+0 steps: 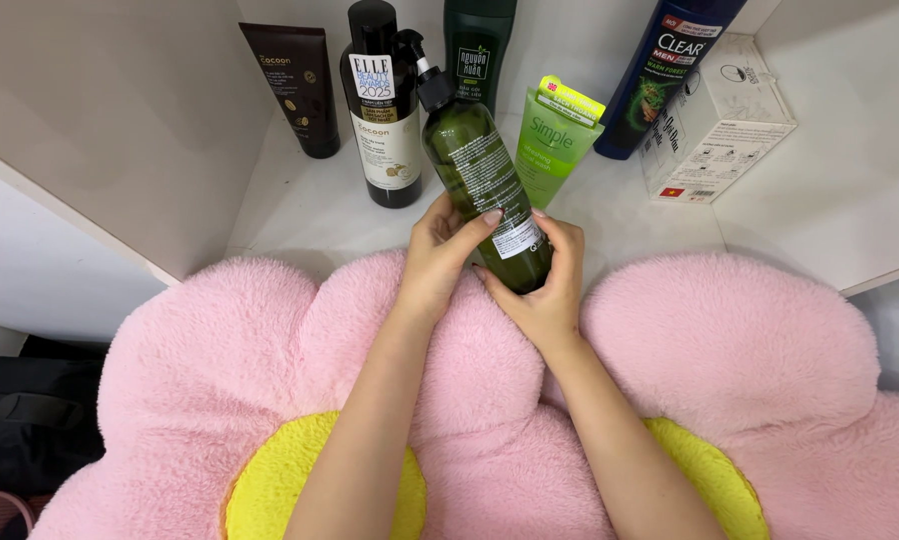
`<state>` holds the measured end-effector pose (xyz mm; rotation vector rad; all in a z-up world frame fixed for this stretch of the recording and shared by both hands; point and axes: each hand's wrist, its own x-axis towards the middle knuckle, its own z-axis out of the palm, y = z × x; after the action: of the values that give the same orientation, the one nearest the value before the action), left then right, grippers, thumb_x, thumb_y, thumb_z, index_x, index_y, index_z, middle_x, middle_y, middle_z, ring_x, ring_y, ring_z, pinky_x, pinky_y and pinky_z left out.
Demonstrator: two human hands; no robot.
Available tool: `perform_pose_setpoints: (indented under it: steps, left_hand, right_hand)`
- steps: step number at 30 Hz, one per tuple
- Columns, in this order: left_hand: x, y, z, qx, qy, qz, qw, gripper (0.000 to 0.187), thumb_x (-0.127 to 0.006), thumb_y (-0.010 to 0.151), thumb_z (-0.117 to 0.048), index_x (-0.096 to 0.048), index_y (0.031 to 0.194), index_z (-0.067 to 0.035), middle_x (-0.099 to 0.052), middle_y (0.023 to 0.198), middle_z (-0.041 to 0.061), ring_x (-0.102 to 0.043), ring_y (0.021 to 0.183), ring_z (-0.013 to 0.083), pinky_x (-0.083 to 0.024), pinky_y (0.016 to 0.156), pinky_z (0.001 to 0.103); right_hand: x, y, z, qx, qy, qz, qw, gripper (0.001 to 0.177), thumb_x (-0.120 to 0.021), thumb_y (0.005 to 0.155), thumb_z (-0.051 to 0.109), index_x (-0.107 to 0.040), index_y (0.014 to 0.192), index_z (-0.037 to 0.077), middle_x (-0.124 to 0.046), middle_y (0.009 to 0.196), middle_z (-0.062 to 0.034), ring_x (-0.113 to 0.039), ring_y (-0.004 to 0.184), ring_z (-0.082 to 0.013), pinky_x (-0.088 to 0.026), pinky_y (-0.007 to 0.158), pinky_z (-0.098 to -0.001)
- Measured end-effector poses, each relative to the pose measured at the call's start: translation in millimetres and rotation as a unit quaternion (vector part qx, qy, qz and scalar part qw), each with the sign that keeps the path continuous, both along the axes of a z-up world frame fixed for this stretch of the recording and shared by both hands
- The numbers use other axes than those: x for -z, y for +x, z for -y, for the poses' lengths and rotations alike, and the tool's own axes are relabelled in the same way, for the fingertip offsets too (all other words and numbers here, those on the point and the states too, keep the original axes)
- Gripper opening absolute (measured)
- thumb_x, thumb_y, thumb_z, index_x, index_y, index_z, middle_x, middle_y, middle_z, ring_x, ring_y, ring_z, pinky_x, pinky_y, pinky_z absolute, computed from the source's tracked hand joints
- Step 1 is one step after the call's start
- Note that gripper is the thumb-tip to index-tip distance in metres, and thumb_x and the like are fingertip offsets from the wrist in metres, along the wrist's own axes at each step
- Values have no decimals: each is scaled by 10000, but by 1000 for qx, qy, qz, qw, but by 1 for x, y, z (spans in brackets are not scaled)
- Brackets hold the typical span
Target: Organizing various hair and skin care products on a shelf.
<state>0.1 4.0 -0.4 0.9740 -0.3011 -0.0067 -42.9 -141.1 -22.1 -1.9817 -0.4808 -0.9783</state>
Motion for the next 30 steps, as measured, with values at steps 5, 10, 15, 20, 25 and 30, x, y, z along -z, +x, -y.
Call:
perform_pose_setpoints:
  steps: [5, 10, 15, 20, 25, 30]
  left_hand:
    - [1, -1, -2, 10, 2, 5, 1000, 436, -722, 914, -99, -601, 1308, 42, -706, 1224, 111, -647, 1141, 183, -484, 1051, 336]
    - [-2, -6, -4, 22, 4, 11, 1000, 438, -724, 907, -97, -603, 1309, 29, -702, 1230, 96, -647, 1144, 177, -488, 1053, 339]
    - [-1, -8, -5, 30, 4, 17, 999, 426, -727, 913, -89, -609, 1306, 26, -704, 1216, 96, -648, 1135, 172, -496, 1047, 342]
    - [-2, -8, -6, 34, 3, 18, 999, 433, -729, 910, -96, -611, 1309, 24, -706, 1210, 95, -648, 1132, 173, -496, 1048, 340]
    - [-3, -8, -6, 33, 8, 15, 999, 445, -731, 908, -113, -612, 1315, 20, -709, 1209, 97, -648, 1132, 175, -493, 1046, 341]
    - [-6, -10, -9, 27, -1, 33, 999, 488, -718, 903, -113, -596, 1349, 42, -702, 1251, 95, -628, 1197, 194, -452, 1092, 328]
  right_hand:
    - [4, -3, 0, 34, -36, 24, 998, 881, -955, 705, 73, -442, 1421, 86, -497, 1322, -154, -540, 1226, -336, -475, 1067, -424]
    - [5, -7, -1, 46, -42, 44, 997, 881, -956, 708, 78, -448, 1428, 109, -484, 1319, -162, -533, 1240, -343, -473, 1081, -441]
    - [8, -9, -1, 60, -49, 57, 995, 888, -959, 719, 91, -436, 1436, 116, -483, 1341, -170, -517, 1262, -351, -470, 1089, -450]
    - [12, -8, 1, 71, -58, 60, 994, 889, -962, 728, 104, -427, 1438, 122, -466, 1370, -173, -512, 1277, -360, -471, 1088, -454]
    - [14, -8, 2, 64, -53, 55, 995, 884, -960, 729, 103, -433, 1437, 138, -437, 1388, -178, -512, 1292, -359, -484, 1080, -445]
    - [15, -5, 2, 53, -23, 70, 996, 994, -949, 709, 96, -332, 1487, 113, -452, 1384, -191, -510, 1294, -349, -466, 1109, -450]
